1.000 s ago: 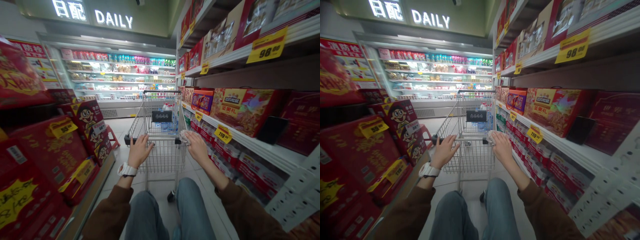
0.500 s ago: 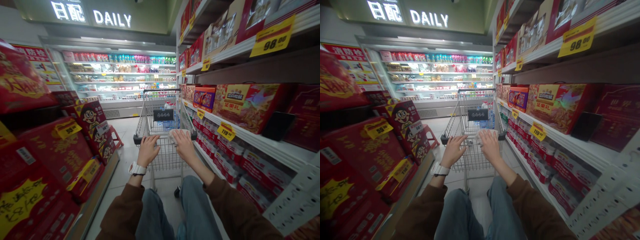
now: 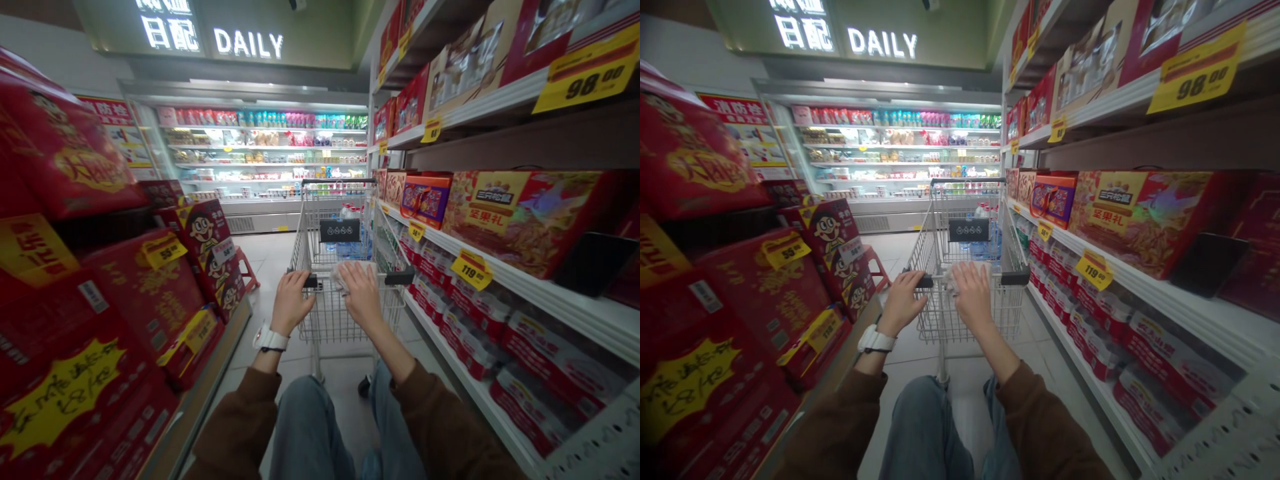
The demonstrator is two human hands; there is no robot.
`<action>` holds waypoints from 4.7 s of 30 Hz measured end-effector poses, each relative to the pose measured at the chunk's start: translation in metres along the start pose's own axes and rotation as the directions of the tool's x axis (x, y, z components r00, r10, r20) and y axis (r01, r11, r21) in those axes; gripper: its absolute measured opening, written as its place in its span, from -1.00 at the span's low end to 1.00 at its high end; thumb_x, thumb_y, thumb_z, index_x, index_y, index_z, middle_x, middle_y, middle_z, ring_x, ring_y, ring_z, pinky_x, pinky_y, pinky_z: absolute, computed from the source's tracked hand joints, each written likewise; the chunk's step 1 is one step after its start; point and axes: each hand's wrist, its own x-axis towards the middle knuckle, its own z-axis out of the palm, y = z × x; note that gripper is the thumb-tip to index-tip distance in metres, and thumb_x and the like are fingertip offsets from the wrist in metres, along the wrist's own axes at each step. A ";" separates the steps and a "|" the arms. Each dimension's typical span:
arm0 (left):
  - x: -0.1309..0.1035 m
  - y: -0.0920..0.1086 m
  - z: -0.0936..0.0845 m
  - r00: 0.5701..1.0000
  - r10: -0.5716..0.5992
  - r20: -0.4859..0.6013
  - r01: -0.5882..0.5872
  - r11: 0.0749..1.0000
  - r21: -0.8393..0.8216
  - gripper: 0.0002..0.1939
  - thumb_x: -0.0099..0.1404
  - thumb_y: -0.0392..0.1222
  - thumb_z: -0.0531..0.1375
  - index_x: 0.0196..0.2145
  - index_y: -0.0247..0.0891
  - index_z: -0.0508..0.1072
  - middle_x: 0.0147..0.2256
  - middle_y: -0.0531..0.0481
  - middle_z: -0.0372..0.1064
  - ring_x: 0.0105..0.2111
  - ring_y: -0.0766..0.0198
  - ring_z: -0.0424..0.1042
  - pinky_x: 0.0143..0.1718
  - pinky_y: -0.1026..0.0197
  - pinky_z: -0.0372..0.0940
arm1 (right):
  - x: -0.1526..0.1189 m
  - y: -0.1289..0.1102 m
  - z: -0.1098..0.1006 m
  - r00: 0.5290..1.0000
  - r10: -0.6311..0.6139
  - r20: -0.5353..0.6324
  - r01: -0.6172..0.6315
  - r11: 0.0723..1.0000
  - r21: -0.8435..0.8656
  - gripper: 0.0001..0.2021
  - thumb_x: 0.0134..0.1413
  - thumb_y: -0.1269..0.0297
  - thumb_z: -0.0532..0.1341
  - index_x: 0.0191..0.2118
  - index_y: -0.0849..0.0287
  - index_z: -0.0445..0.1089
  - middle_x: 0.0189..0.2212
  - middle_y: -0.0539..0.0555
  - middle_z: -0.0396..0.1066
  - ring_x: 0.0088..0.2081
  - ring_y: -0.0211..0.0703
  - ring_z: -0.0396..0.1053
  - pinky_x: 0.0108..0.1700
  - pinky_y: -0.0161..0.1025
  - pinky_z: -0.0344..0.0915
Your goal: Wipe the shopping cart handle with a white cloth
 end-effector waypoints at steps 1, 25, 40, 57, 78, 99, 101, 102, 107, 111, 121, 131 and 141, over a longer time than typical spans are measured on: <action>-0.001 0.001 0.000 1.000 0.001 -0.001 -0.001 1.000 -0.002 -0.48 0.12 -0.25 0.13 0.08 -0.22 0.36 0.09 -0.11 0.39 0.15 0.03 0.26 0.33 -0.09 0.05 | 0.001 -0.002 0.001 1.000 -0.024 0.015 0.023 1.000 0.014 -0.25 -0.13 0.64 0.04 0.27 0.17 0.27 0.30 0.12 0.22 0.36 0.03 0.05 0.42 0.13 -0.21; -0.024 0.013 0.010 0.999 0.016 -0.040 -0.015 1.000 0.008 -0.43 0.19 -0.27 0.08 0.19 -0.27 0.32 0.20 -0.16 0.33 0.29 0.03 0.17 0.40 -0.28 -0.29 | 0.000 -0.034 0.007 0.989 -0.145 -0.019 0.145 0.987 0.061 -0.20 -0.18 0.66 0.03 0.29 0.18 0.24 0.33 0.06 0.17 0.37 -0.03 0.05 0.41 0.04 -0.11; -0.013 0.075 0.026 0.996 0.044 -0.082 -0.046 0.999 -0.023 -0.47 0.26 -0.27 0.05 0.19 -0.28 0.32 0.23 -0.13 0.29 0.30 0.02 0.16 0.39 -0.25 -0.21 | -0.019 0.036 -0.012 0.989 -0.097 -0.115 0.091 0.994 -0.053 -0.21 -0.21 0.67 0.02 0.24 0.12 0.32 0.29 0.04 0.24 0.35 -0.04 0.10 0.39 0.07 -0.04; -0.013 0.072 0.053 0.988 0.000 -0.152 -0.001 1.000 -0.005 -0.41 0.27 -0.33 0.00 0.26 -0.24 0.21 0.26 -0.12 0.25 0.31 0.08 0.14 0.39 -0.22 -0.24 | -0.021 0.176 -0.092 0.953 -0.050 -0.300 -0.003 0.985 -0.173 -0.28 -0.19 0.62 0.02 0.17 0.07 0.40 0.21 0.03 0.36 0.29 -0.03 0.20 0.34 0.10 0.09; -0.017 0.057 0.042 0.995 -0.008 -0.095 0.000 0.997 -0.080 -0.34 0.17 -0.33 0.04 0.25 -0.21 0.23 0.27 -0.10 0.24 0.31 0.07 0.13 0.40 -0.26 -0.39 | -0.034 0.038 0.016 0.972 -0.181 -0.148 0.162 0.978 -0.134 -0.24 -0.07 0.66 0.03 0.32 0.15 0.20 0.32 0.07 0.19 0.39 0.00 -0.04 0.39 0.09 -0.03; -0.036 0.051 0.021 0.999 0.036 0.027 -0.035 0.998 -0.059 -0.27 0.21 -0.28 0.01 0.35 -0.24 0.08 0.35 -0.08 0.07 0.37 0.09 -0.01 0.40 -0.20 -0.43 | -0.071 0.015 0.017 0.978 -0.205 -0.026 0.202 0.974 -0.101 -0.32 0.07 0.67 0.05 0.32 0.16 0.20 0.33 0.11 0.17 0.39 -0.05 -0.01 0.42 0.05 -0.10; -0.037 0.050 0.019 0.998 0.050 0.039 -0.048 0.997 -0.054 -0.26 0.21 -0.26 0.01 0.35 -0.25 0.06 0.36 -0.09 0.05 0.38 0.08 -0.03 0.40 -0.20 -0.43 | -0.071 0.017 0.018 0.980 -0.195 -0.032 0.190 0.974 -0.125 -0.34 0.10 0.67 0.02 0.32 0.14 0.20 0.33 0.11 0.15 0.39 -0.05 -0.02 0.41 0.08 -0.06; -0.037 0.050 0.018 0.998 0.055 0.042 -0.053 0.997 -0.055 -0.26 0.21 -0.25 0.01 0.36 -0.25 0.06 0.36 -0.09 0.05 0.38 0.07 -0.03 0.40 -0.21 -0.44 | -0.070 0.018 0.020 0.981 -0.193 -0.030 0.188 0.973 -0.135 -0.35 0.12 0.67 0.01 0.31 0.14 0.21 0.33 0.11 0.16 0.39 -0.05 0.00 0.40 0.08 -0.03; -0.037 0.048 0.017 0.997 0.054 0.054 -0.051 0.997 -0.057 -0.29 0.25 -0.21 0.01 0.36 -0.26 0.05 0.36 -0.11 0.04 0.38 0.05 -0.02 0.40 -0.21 -0.44 | -0.070 0.017 0.017 0.971 -0.235 0.036 0.238 0.964 -0.119 -0.39 0.10 0.67 0.03 0.27 0.24 0.26 0.30 0.14 0.22 0.35 0.01 0.10 0.37 0.07 0.05; -0.038 0.049 0.019 0.998 0.062 0.033 -0.061 0.998 -0.023 -0.33 0.34 -0.13 0.00 0.37 -0.26 0.03 0.36 -0.14 0.05 0.38 0.03 -0.03 0.39 -0.23 -0.40 | -0.068 0.019 0.003 0.965 -0.258 0.053 0.262 0.961 -0.090 -0.34 0.07 0.67 0.05 0.31 0.19 0.21 0.30 0.13 0.22 0.36 -0.04 0.07 0.40 0.06 0.00; -0.038 0.052 0.026 0.998 0.055 -0.021 -0.055 0.998 -0.010 -0.32 0.44 0.13 -0.08 0.37 -0.28 0.01 0.36 -0.19 0.03 0.38 0.04 -0.05 0.39 -0.23 -0.38 | -0.073 0.028 0.009 0.962 -0.272 0.033 0.274 0.958 -0.088 -0.31 0.02 0.70 0.03 0.30 0.20 0.23 0.30 0.12 0.22 0.37 -0.06 0.06 0.38 0.03 0.04; -0.038 0.051 0.029 0.998 0.025 -0.049 -0.027 0.999 -0.042 -0.37 0.44 0.09 -0.07 0.35 -0.26 0.06 0.34 -0.19 0.08 0.37 0.04 -0.01 0.39 -0.25 -0.36 | -0.072 0.036 0.018 0.965 -0.258 -0.047 0.252 0.961 -0.113 -0.31 0.00 0.71 0.00 0.28 0.22 0.25 0.28 0.12 0.25 0.35 -0.04 0.09 0.37 0.05 0.07; -0.035 0.045 0.033 0.995 -0.022 -0.102 0.014 0.997 -0.081 -0.39 0.44 0.10 -0.07 0.32 -0.25 0.11 0.32 -0.20 0.14 0.37 0.03 0.01 0.38 -0.29 -0.39 | -0.074 0.063 0.009 0.957 -0.274 -0.091 0.261 0.956 -0.138 -0.30 -0.01 0.74 -0.01 0.27 0.18 0.27 0.26 0.14 0.28 0.36 -0.07 0.07 0.35 0.04 0.10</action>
